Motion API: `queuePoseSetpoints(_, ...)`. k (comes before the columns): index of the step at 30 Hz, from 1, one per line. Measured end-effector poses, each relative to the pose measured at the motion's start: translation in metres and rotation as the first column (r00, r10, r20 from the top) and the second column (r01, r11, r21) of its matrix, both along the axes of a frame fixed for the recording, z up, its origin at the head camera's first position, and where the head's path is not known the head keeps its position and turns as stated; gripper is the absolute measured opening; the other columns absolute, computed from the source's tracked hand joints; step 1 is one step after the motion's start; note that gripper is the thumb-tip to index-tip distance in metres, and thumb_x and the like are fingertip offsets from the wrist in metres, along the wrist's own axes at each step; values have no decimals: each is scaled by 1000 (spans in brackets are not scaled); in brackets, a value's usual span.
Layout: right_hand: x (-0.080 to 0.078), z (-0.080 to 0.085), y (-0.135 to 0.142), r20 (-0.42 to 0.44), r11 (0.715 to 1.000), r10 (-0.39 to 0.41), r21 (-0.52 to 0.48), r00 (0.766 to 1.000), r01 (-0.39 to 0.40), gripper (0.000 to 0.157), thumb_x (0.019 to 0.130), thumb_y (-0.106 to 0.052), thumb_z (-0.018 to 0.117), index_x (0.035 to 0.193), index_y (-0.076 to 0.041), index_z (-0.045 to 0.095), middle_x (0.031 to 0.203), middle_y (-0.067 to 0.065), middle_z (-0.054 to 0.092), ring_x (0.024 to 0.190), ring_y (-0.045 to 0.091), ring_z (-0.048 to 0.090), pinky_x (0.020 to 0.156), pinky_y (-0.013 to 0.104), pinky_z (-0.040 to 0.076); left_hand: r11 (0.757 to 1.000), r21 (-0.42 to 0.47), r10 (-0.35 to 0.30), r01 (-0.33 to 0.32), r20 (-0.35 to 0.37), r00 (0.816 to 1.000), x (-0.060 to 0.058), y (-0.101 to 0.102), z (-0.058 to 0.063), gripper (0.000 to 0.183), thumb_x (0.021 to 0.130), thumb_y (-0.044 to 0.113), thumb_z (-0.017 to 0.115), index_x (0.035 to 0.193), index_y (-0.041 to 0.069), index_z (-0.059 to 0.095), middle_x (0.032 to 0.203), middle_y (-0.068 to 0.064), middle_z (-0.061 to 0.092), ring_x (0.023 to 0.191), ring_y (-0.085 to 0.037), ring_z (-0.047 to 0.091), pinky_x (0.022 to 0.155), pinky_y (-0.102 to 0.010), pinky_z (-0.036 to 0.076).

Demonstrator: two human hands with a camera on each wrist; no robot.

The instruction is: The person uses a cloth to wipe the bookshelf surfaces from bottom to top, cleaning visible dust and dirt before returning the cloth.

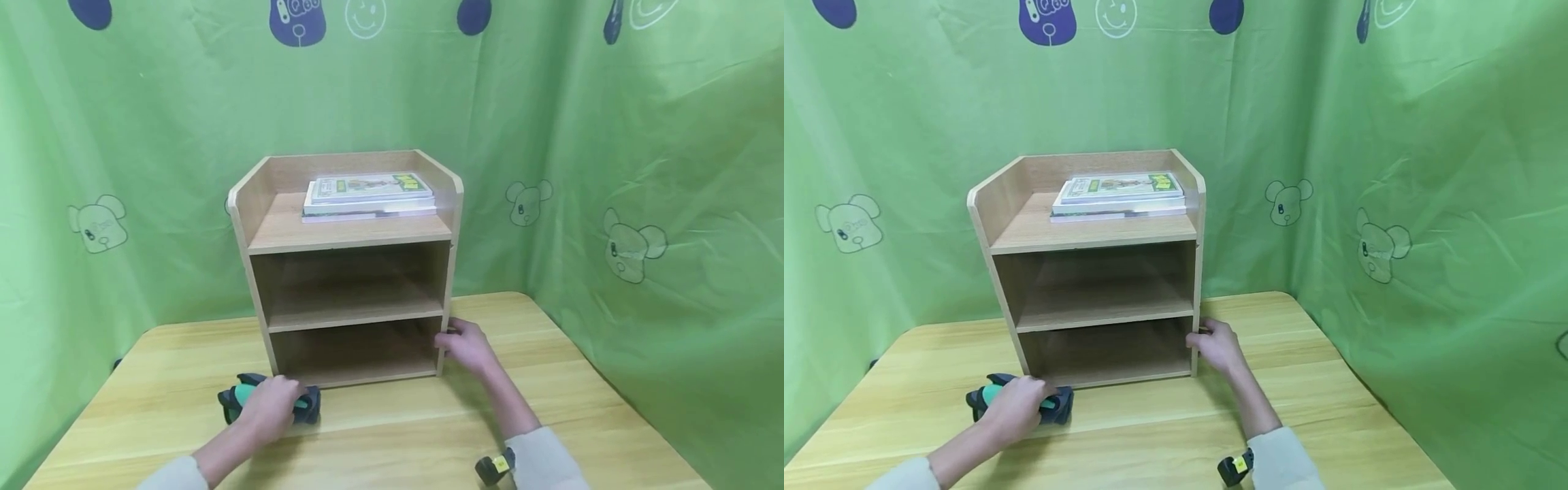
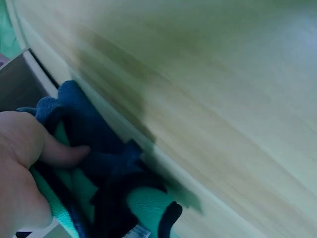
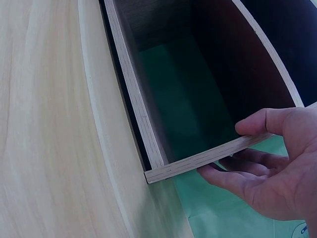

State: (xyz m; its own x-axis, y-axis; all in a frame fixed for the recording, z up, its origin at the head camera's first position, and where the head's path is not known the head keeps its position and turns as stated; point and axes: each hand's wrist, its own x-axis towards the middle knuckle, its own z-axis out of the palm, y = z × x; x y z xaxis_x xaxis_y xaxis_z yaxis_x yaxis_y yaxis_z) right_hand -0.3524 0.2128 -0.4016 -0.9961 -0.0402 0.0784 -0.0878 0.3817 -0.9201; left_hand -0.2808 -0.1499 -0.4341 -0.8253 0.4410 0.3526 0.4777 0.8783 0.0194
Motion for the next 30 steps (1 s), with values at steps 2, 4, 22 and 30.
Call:
queuePoseSetpoints(2,0,0,-1,-1,1000,1,-2,1000,-1,66,82,-14,65,140,4,40,120,25,61,98,34,64,87,44,51,999,-37,-24,22,-47,999,-3,1,-3,30,63,-13,62,78,12,70,72,0,65,61,-15,60,50,-32,49)
queuePoseSetpoints(4,-1,0,-1,0,1000,5,2,1000,-5,65,82,-14,64,140,4,39,120,25,60,98,33,64,87,45,51,995,-88,-66,56,-109,992,-6,0,-6,33,64,-13,63,83,12,71,76,-1,66,66,-19,63,54,-34,52)
queuePoseSetpoints(22,0,3,1,4,1000,7,2,1000,-7,65,83,-14,64,140,5,39,122,25,59,100,34,63,88,44,51,945,-249,-282,213,-287,915,-35,66,-14,43,65,-3,68,105,12,67,90,-3,68,76,-17,64,68,-28,55)
queuePoseSetpoints(30,0,1,1,-7,1000,-3,-3,1000,3,64,82,-14,65,138,5,42,118,25,61,98,32,64,84,42,53,923,-343,-269,176,-246,931,-44,151,-11,40,70,10,74,108,9,62,88,-3,66,72,-14,62,62,-23,52)
